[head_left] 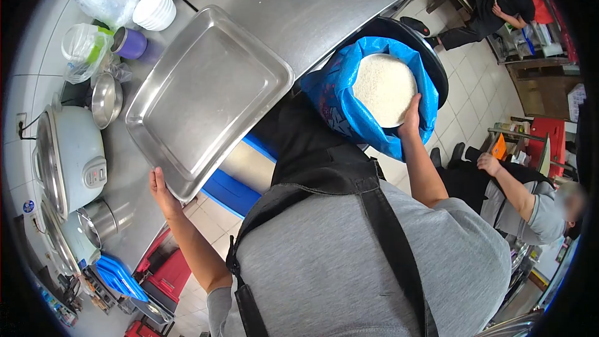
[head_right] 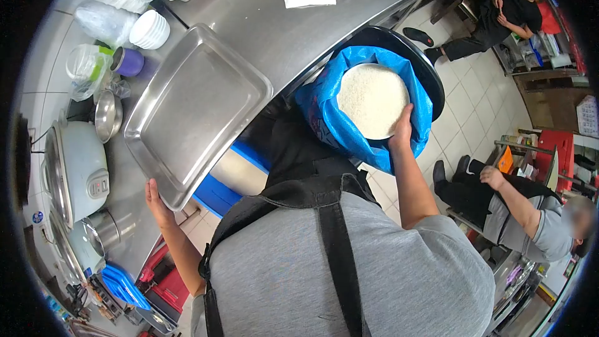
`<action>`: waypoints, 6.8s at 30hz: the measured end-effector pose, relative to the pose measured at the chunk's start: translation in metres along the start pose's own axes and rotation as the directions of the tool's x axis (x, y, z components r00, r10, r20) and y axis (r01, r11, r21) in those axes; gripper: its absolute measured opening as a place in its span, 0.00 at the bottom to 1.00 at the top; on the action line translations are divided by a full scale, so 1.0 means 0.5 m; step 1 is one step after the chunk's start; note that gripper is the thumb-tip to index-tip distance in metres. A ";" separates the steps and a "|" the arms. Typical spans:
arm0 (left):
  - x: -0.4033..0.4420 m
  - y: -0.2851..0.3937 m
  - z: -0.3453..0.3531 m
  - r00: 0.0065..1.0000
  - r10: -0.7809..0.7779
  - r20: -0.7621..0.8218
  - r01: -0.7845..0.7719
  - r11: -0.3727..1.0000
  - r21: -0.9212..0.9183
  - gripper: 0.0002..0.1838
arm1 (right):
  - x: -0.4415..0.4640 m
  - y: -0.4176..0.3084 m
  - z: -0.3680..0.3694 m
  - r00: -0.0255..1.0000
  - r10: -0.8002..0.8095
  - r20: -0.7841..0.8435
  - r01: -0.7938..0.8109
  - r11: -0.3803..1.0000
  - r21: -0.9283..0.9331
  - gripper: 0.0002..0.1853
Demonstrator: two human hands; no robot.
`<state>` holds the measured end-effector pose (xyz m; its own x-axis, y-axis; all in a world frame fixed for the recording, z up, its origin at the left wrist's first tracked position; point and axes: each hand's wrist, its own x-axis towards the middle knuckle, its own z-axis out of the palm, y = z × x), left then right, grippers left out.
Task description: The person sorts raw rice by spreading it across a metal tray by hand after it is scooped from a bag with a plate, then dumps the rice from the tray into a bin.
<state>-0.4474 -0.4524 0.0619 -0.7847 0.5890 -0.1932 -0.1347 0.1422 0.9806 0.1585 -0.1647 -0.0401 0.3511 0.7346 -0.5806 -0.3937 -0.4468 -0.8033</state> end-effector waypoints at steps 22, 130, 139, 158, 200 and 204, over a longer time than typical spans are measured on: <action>0.019 -0.029 -0.024 0.994 -0.046 -0.094 0.044 0.999 -0.024 0.33 | -0.058 -0.165 0.041 0.974 -0.209 0.082 0.203 0.976 0.076 0.40; 0.006 0.185 0.387 0.324 0.876 0.358 -0.864 0.120 0.489 0.16 | -0.578 -0.145 0.803 0.111 -0.417 0.902 0.401 0.849 0.343 0.19; -0.009 0.196 0.438 0.392 0.832 0.392 -0.865 0.188 0.466 0.24 | -0.582 -0.131 0.800 0.170 -0.377 0.910 0.374 0.880 0.294 0.17; -0.069 0.073 0.202 0.932 0.040 0.359 -0.351 0.345 0.871 0.43 | -0.154 -0.259 0.583 0.760 -0.156 0.631 0.134 0.988 0.082 0.25; -0.030 0.050 0.109 0.979 -0.068 0.191 -0.157 0.341 0.927 0.56 | 0.065 -0.189 0.908 0.118 0.029 0.993 0.987 -0.117 -0.113 0.05; -0.031 0.044 0.105 0.978 -0.048 0.201 -0.176 0.325 0.929 0.56 | 0.043 -0.198 0.923 0.094 0.126 0.988 0.965 -0.254 -0.060 0.03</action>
<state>-0.4064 -0.4166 0.0846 -0.6394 0.7298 -0.2421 0.6562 0.6820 0.3229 -0.1873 0.1311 0.0882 -0.8555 0.5172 -0.0252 0.4897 0.7922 -0.3640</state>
